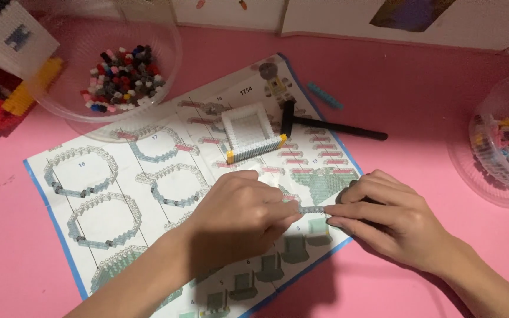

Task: The person assembles a small structure using tiny plastic beads, following a printed instruction sheet. They place individual beads onto a base, use a hammer to secure them, and continue building layers while referencing the guide.

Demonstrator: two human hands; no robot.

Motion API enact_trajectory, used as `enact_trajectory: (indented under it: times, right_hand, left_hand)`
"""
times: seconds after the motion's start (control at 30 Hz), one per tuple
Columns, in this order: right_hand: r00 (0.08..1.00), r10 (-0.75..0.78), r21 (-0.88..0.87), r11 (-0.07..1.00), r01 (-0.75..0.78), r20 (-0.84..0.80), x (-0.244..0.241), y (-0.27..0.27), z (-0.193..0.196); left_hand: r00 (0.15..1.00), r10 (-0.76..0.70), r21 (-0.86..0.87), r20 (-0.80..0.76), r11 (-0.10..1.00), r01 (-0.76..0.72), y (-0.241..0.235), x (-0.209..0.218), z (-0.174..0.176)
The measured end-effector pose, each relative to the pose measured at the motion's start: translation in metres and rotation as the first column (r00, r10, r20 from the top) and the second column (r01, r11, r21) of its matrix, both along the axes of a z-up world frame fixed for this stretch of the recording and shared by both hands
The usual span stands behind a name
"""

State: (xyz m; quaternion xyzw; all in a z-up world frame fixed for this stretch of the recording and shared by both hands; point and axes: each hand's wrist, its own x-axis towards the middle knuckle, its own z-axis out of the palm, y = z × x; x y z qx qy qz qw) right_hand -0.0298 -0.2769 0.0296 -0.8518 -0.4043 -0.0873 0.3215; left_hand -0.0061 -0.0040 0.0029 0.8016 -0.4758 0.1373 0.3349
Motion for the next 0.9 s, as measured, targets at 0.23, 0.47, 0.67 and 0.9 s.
enact_trajectory:
  times: [0.23, 0.47, 0.67, 0.9]
  right_hand:
    - [0.991, -0.075, 0.064, 0.995, 0.083, -0.111, -0.001, 0.000, -0.001]
    - [0.993, -0.086, 0.044, 0.995, 0.089, -0.077, 0.001, 0.003, -0.004]
    - [0.990, -0.109, 0.018, 0.994, 0.111, -0.094, -0.001, 0.002, -0.006]
    - [0.989, -0.109, 0.015, 0.994, 0.111, -0.099, 0.000, 0.002, -0.005]
  left_hand:
    - [0.999, 0.042, -0.009, -0.002, 0.999, -0.042, -0.004, -0.003, -0.010]
    - [0.998, 0.023, -0.045, -0.063, 0.999, -0.026, -0.004, -0.004, -0.010]
    - [0.997, 0.012, -0.052, -0.071, 0.999, -0.016, -0.004, -0.003, -0.010]
    - [0.998, 0.014, -0.046, -0.066, 0.999, -0.017, -0.005, -0.004, -0.012]
